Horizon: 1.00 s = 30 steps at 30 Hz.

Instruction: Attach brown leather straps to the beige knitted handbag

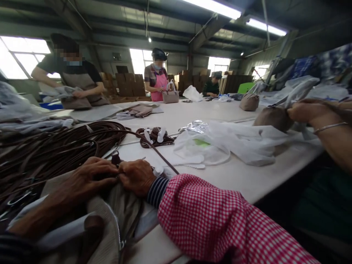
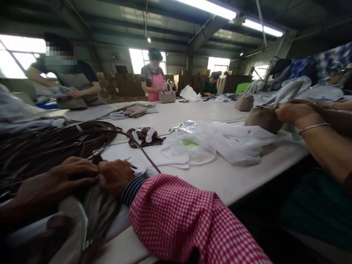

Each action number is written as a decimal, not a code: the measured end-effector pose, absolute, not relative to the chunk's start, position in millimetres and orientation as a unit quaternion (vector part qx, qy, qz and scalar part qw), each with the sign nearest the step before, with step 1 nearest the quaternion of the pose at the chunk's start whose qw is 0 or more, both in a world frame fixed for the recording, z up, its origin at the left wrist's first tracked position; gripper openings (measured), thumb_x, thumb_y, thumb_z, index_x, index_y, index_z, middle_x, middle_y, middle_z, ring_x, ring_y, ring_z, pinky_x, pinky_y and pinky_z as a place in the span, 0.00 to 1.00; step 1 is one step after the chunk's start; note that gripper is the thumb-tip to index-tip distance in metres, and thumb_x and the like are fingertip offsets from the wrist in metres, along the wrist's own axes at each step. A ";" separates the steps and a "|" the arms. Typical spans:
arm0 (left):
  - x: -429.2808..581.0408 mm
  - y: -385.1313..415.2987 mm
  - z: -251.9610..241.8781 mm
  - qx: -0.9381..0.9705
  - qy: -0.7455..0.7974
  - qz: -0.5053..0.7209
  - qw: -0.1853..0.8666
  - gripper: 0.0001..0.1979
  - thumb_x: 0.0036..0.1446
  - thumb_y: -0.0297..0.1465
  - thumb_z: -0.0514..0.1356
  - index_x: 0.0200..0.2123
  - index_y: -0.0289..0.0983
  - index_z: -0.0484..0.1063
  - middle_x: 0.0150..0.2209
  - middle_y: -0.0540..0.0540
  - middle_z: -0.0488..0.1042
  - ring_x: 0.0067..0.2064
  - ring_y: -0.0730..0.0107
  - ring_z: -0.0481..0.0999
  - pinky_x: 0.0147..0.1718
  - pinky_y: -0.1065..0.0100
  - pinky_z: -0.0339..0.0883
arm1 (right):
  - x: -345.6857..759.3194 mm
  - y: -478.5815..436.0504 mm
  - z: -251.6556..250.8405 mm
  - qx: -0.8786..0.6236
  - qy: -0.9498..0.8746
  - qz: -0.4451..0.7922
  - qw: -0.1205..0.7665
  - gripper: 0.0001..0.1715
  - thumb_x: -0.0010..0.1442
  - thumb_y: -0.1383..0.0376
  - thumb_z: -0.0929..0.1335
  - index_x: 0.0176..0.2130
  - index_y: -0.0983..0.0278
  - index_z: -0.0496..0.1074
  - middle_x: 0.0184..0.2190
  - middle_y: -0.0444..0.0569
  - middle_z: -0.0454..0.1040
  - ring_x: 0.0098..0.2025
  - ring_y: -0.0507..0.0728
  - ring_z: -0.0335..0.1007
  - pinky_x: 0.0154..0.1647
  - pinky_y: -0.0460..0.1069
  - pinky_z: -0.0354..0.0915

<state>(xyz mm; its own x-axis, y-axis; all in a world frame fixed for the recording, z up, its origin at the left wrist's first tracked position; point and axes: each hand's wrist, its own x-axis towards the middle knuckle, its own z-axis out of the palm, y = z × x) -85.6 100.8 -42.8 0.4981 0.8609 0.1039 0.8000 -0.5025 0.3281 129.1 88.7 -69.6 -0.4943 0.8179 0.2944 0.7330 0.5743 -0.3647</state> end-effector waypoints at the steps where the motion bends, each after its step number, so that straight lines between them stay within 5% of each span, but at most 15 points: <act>1: -85.7 102.7 -46.1 0.851 0.498 0.117 0.116 0.17 0.62 0.46 0.58 0.43 0.47 0.84 0.52 0.45 0.80 0.60 0.52 0.68 0.63 0.56 0.63 | 129.4 89.7 -69.4 -0.453 -0.857 0.106 0.221 0.15 0.71 0.60 0.66 0.53 0.61 0.76 0.47 0.51 0.83 0.49 0.62 0.80 0.43 0.52 0.66; 8: -76.3 111.5 -59.9 0.842 0.532 0.085 0.041 0.16 0.60 0.44 0.56 0.38 0.46 0.82 0.45 0.44 0.77 0.54 0.52 0.71 0.53 0.56 0.66 | 141.1 89.4 -55.4 -0.394 -0.879 0.186 0.195 0.13 0.66 0.67 0.68 0.49 0.62 0.78 0.52 0.50 0.82 0.50 0.60 0.78 0.46 0.50 0.66; 12: -83.1 108.5 -64.9 0.838 0.529 0.129 0.038 0.20 0.61 0.48 0.54 0.38 0.45 0.82 0.45 0.44 0.77 0.54 0.52 0.72 0.54 0.56 0.66 | 206.2 82.9 -26.8 -0.333 -0.877 0.145 0.315 0.10 0.65 0.70 0.71 0.47 0.64 0.78 0.49 0.49 0.81 0.48 0.56 0.76 0.48 0.48 0.66; 15: -90.1 111.3 -71.1 0.823 0.545 0.148 0.057 0.22 0.60 0.52 0.56 0.41 0.47 0.83 0.48 0.44 0.76 0.54 0.51 0.73 0.56 0.55 0.66 | 293.2 79.7 -8.4 -0.434 -0.812 0.061 0.384 0.06 0.66 0.72 0.69 0.39 0.65 0.78 0.40 0.48 0.81 0.42 0.54 0.74 0.45 0.48 0.64; 21: -92.9 113.3 -79.6 0.813 0.548 0.188 0.062 0.24 0.58 0.55 0.56 0.41 0.48 0.84 0.48 0.45 0.77 0.53 0.52 0.74 0.57 0.54 0.67 | 408.3 77.0 -35.5 -0.664 -0.722 0.004 0.196 0.01 0.61 0.68 0.75 0.37 0.64 0.79 0.38 0.48 0.79 0.40 0.56 0.73 0.44 0.49 0.61; 30: -90.3 105.3 -72.9 0.802 0.562 0.193 0.064 0.26 0.53 0.58 0.58 0.39 0.47 0.83 0.49 0.44 0.78 0.53 0.50 0.74 0.59 0.52 0.67 | 404.3 74.3 -64.5 -0.679 -0.701 0.005 0.218 0.08 0.64 0.66 0.70 0.33 0.64 0.79 0.36 0.49 0.80 0.40 0.57 0.73 0.45 0.50 0.61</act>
